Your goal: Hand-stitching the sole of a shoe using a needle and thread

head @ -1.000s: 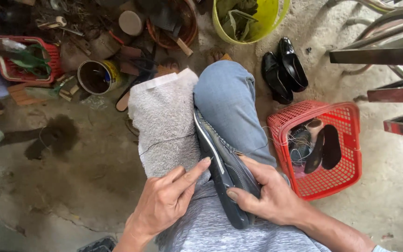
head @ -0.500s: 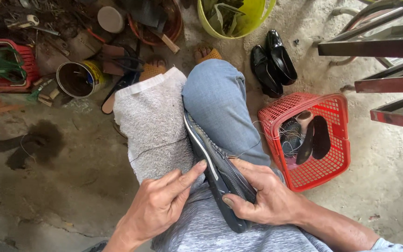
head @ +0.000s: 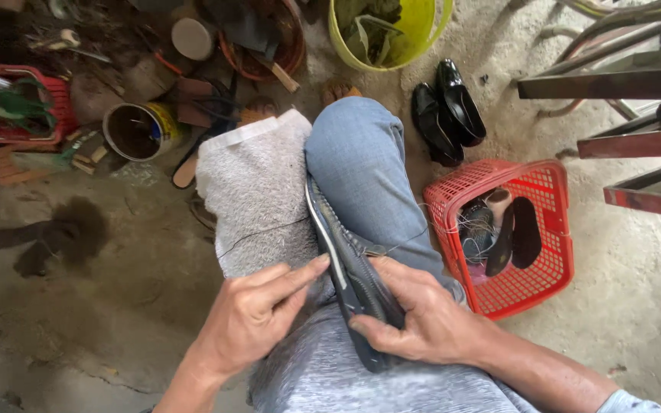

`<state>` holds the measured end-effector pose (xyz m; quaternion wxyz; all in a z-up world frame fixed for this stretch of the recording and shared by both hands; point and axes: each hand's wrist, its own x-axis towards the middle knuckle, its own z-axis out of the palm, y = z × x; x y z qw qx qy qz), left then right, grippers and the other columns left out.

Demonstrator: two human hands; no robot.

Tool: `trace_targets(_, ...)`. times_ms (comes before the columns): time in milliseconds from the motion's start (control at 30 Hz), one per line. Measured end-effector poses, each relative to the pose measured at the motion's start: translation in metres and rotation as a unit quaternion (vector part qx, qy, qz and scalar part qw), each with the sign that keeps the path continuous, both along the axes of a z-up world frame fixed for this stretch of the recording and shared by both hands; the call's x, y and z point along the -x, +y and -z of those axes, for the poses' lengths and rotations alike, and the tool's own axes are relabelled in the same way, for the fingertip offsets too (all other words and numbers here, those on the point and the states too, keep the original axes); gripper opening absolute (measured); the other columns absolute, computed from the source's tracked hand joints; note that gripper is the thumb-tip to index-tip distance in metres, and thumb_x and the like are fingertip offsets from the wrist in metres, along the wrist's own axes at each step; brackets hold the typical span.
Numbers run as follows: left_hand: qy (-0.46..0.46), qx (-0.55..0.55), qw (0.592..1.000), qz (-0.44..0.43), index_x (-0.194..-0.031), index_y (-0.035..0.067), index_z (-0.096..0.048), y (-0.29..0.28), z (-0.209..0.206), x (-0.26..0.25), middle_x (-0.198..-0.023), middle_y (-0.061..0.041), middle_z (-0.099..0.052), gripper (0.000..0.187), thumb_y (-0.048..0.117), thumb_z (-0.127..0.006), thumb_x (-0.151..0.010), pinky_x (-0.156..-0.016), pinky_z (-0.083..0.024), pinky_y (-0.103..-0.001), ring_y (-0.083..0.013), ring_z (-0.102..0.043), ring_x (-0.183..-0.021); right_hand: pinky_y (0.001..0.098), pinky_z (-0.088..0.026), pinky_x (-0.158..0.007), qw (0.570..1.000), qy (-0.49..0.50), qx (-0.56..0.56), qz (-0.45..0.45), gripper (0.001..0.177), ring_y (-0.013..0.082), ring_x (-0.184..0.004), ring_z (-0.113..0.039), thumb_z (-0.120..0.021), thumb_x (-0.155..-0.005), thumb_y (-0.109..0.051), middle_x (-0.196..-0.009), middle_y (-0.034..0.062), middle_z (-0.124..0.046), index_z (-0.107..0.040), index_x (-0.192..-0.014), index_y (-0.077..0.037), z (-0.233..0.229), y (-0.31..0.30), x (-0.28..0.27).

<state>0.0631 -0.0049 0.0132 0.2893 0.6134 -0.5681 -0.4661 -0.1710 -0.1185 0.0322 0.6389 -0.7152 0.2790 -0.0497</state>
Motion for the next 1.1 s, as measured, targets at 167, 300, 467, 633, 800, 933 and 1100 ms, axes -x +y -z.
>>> trace_targets(167,-0.064,0.026,0.998,-0.012,-0.14,0.02,-0.066,0.015,-0.002,-0.011,-0.077,0.003,-0.043,0.045,0.005,-0.067,-0.097,-0.055,-0.044,-0.027,-0.0125,-0.043,-0.06,0.0312,-0.057,-0.083,0.988,0.073,-0.073,0.118,0.036,0.0217,-0.09,-0.072,-0.066,-0.092,-0.032,-0.111,0.0143,-0.077,-0.075,-0.111,-0.001,0.007,-0.005,0.038)
trace_targets(300,-0.094,0.027,0.994,-0.053,-0.135,0.024,-0.069,0.027,0.001,-0.01,-0.083,0.006,-0.056,0.042,0.005,-0.066,-0.098,-0.057,-0.043,-0.025,-0.0114,-0.047,-0.062,0.0287,-0.05,-0.043,0.839,0.188,-0.257,0.44,0.031,0.0271,-0.078,-0.075,-0.06,-0.1,-0.024,-0.106,0.0191,-0.079,-0.072,-0.114,0.001,0.056,-0.015,0.138)
trace_targets(467,-0.092,0.044,0.994,-0.044,-0.132,0.022,-0.071,0.029,0.012,-0.009,-0.083,0.005,-0.056,0.037,0.009,-0.066,-0.098,-0.06,-0.044,-0.025,-0.0112,-0.048,-0.062,0.0376,-0.062,-0.079,0.857,0.145,-0.272,0.414,0.03,0.0349,-0.107,-0.075,-0.052,-0.103,-0.012,-0.132,0.0233,-0.072,-0.071,-0.111,0.009,0.078,0.0,0.238)
trace_targets(633,-0.056,0.05,0.995,-0.06,-0.132,0.012,-0.071,0.028,0.009,-0.008,-0.077,0.003,-0.05,0.035,0.006,-0.066,-0.097,-0.062,-0.044,-0.024,-0.009,-0.045,-0.064,0.0389,-0.059,-0.078,0.834,0.414,-0.13,0.339,0.038,0.023,-0.1,-0.073,-0.067,-0.095,-0.018,-0.123,0.01,-0.074,-0.062,-0.132,-0.009,0.119,0.03,0.273)
trace_targets(800,-0.076,0.052,0.994,-0.052,-0.132,0.012,-0.071,0.023,0.006,-0.002,-0.077,0.002,-0.052,0.034,0.008,-0.065,-0.099,-0.063,-0.045,-0.025,-0.0096,-0.047,-0.065,0.0409,-0.052,-0.094,0.884,0.252,0.284,0.272,0.017,0.0235,-0.107,-0.069,-0.061,-0.098,-0.02,-0.11,0.003,-0.076,-0.077,-0.101,-0.016,0.084,0.044,0.155)
trace_targets(933,-0.081,0.057,0.994,-0.054,-0.133,0.014,-0.07,0.022,0.002,0.002,-0.077,0.002,-0.051,0.035,0.009,-0.064,-0.099,-0.065,-0.045,-0.025,-0.0094,-0.047,-0.064,0.035,-0.051,-0.079,0.898,0.109,0.39,0.169,0.027,0.0249,-0.095,-0.062,-0.073,-0.096,-0.029,-0.106,0.0066,-0.068,-0.074,-0.119,-0.017,0.063,0.039,0.054)
trace_targets(1100,-0.105,0.05,0.991,-0.06,-0.136,0.018,-0.069,0.028,0.001,0.004,-0.077,0.004,-0.047,0.037,0.013,-0.064,-0.1,-0.06,-0.043,-0.027,-0.011,-0.04,-0.061,0.0348,-0.049,-0.076,0.927,0.015,0.356,0.116,0.006,0.0245,-0.087,-0.058,-0.07,-0.097,-0.018,-0.102,0.0037,-0.064,-0.075,-0.1,-0.016,0.05,0.03,0.046)
